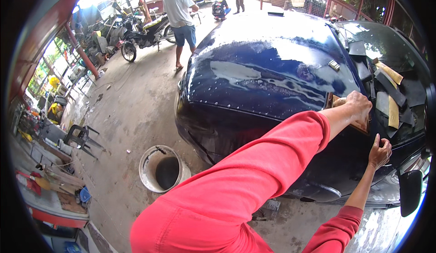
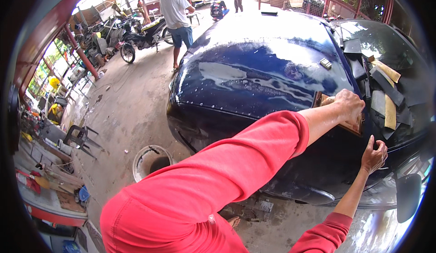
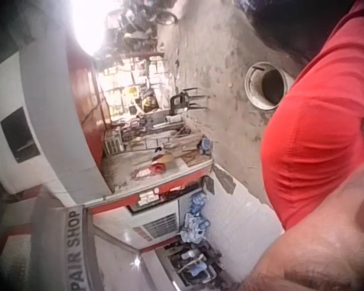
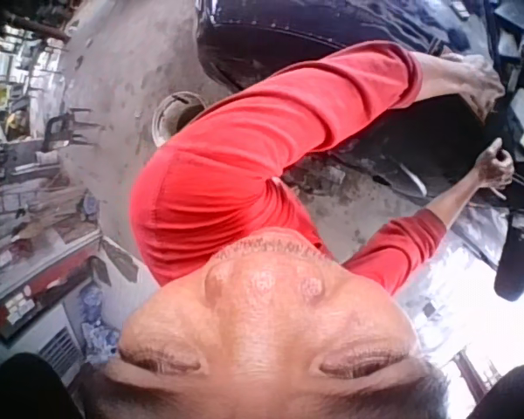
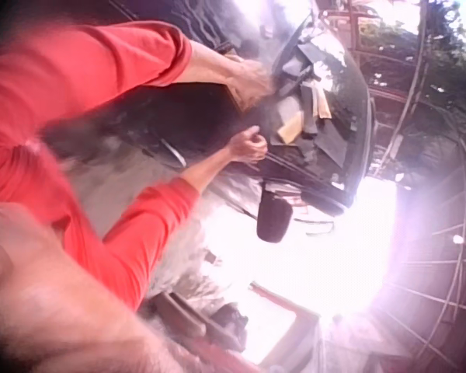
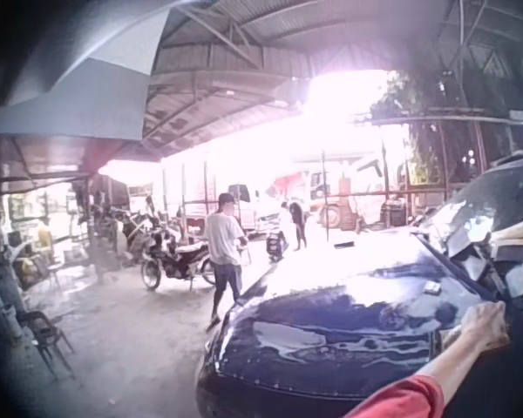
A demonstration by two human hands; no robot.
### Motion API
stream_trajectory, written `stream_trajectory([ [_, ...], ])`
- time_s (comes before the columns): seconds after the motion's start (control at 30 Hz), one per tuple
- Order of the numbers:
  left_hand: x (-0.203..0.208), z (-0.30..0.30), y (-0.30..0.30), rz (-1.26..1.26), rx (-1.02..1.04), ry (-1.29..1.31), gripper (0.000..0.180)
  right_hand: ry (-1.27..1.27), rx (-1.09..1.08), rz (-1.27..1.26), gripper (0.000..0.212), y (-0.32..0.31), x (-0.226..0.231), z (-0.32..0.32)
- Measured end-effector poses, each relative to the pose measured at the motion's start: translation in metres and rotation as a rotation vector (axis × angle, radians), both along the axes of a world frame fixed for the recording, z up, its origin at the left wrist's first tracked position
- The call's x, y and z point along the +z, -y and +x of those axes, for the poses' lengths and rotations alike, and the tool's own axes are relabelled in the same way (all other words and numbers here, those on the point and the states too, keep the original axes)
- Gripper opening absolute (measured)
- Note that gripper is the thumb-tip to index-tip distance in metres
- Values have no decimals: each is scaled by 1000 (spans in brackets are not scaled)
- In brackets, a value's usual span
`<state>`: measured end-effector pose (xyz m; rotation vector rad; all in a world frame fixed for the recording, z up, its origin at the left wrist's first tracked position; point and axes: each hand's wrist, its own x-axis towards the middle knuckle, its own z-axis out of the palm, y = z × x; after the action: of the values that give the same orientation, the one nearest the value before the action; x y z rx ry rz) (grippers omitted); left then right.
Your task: The person uses a sanding block to rub the hood of a dark blue car in a garage. They repeatedly dip the block into a bucket of liquid and continue buffing the surface. Other people are visible in the background.
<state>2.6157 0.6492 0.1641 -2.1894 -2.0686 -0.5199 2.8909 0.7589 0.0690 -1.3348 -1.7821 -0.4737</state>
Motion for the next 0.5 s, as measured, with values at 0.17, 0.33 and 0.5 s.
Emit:
stream_trajectory([
  [0.17, 21, -3, 23, -29, -89, -42, 68, -55, 25, -32, 37, 12, 6, -6],
  [0.33, 21, -69, 128, -226, -116, -65, 60, -4, 72, 57, 37, 18, 9, -6],
  [0.5, 3, -95, 116, -201, -72, -103, 56, -48, 20, 5, 32, 11, 1, -6],
])
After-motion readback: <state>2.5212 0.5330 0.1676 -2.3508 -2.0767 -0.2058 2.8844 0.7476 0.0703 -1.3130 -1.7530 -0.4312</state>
